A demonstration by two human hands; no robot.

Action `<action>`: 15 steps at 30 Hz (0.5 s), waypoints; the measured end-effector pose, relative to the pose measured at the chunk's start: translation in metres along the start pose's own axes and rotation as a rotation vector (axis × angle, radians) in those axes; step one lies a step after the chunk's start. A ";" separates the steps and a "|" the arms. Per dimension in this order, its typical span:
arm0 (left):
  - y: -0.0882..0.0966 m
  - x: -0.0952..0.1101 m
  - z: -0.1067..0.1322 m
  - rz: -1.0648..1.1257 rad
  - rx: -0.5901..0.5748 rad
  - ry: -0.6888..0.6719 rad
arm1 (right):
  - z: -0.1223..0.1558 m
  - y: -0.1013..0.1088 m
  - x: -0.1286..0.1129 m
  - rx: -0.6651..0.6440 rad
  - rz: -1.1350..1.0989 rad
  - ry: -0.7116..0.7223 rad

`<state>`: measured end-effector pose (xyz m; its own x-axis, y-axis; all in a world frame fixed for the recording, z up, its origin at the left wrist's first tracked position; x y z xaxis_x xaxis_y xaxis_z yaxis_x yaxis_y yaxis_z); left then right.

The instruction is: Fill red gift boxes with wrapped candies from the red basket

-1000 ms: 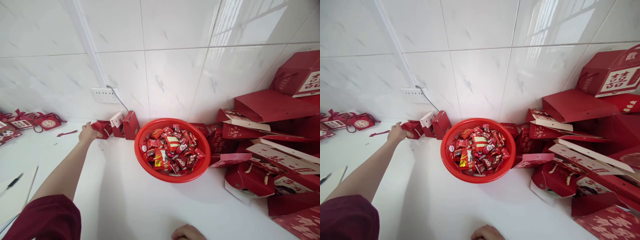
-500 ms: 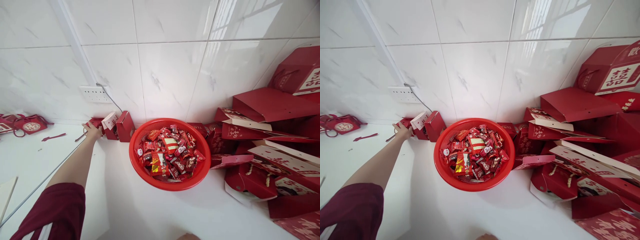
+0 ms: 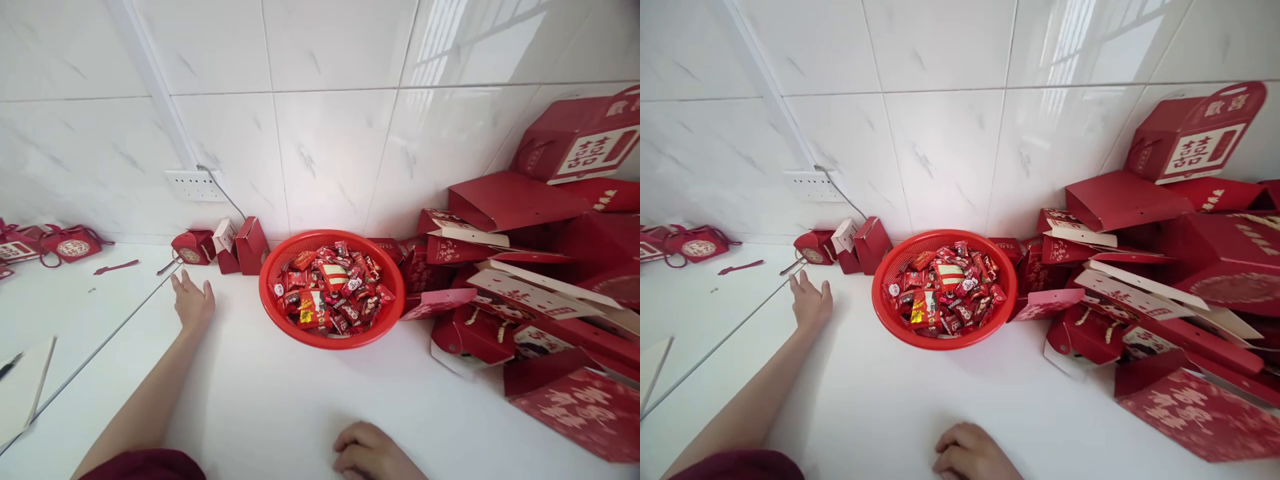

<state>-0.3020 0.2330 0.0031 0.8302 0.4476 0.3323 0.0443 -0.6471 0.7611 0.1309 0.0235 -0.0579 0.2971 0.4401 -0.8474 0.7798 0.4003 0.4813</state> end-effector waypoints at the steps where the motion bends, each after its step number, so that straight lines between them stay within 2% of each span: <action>1: 0.001 -0.005 0.012 -0.017 -0.027 -0.004 | -0.001 0.004 -0.007 0.020 0.010 0.012; 4: -0.003 -0.007 0.041 -0.051 -0.166 -0.093 | 0.000 0.012 -0.021 0.065 0.025 -0.005; 7: -0.009 0.005 0.064 -0.079 -0.277 -0.181 | 0.003 0.017 -0.028 0.071 0.046 0.001; 12: -0.010 0.039 0.102 -0.113 -0.327 -0.215 | 0.005 0.020 -0.037 0.021 0.134 0.094; 15: -0.004 0.063 0.132 -0.093 -0.341 -0.270 | 0.007 0.037 -0.045 0.016 0.240 0.139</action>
<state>-0.1761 0.1820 -0.0523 0.9488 0.2875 0.1306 -0.0227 -0.3504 0.9363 0.1505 0.0136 -0.0035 0.3963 0.6276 -0.6701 0.7054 0.2591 0.6598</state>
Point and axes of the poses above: each hand's wrist, its own z-axis away from the middle knuckle, its own y-axis out of the back of the hand, x = y × z, the point moved 7 cm from there along -z, towards the middle knuckle, and after that the axes turned 13 degrees about x, right-handed, at the moved point
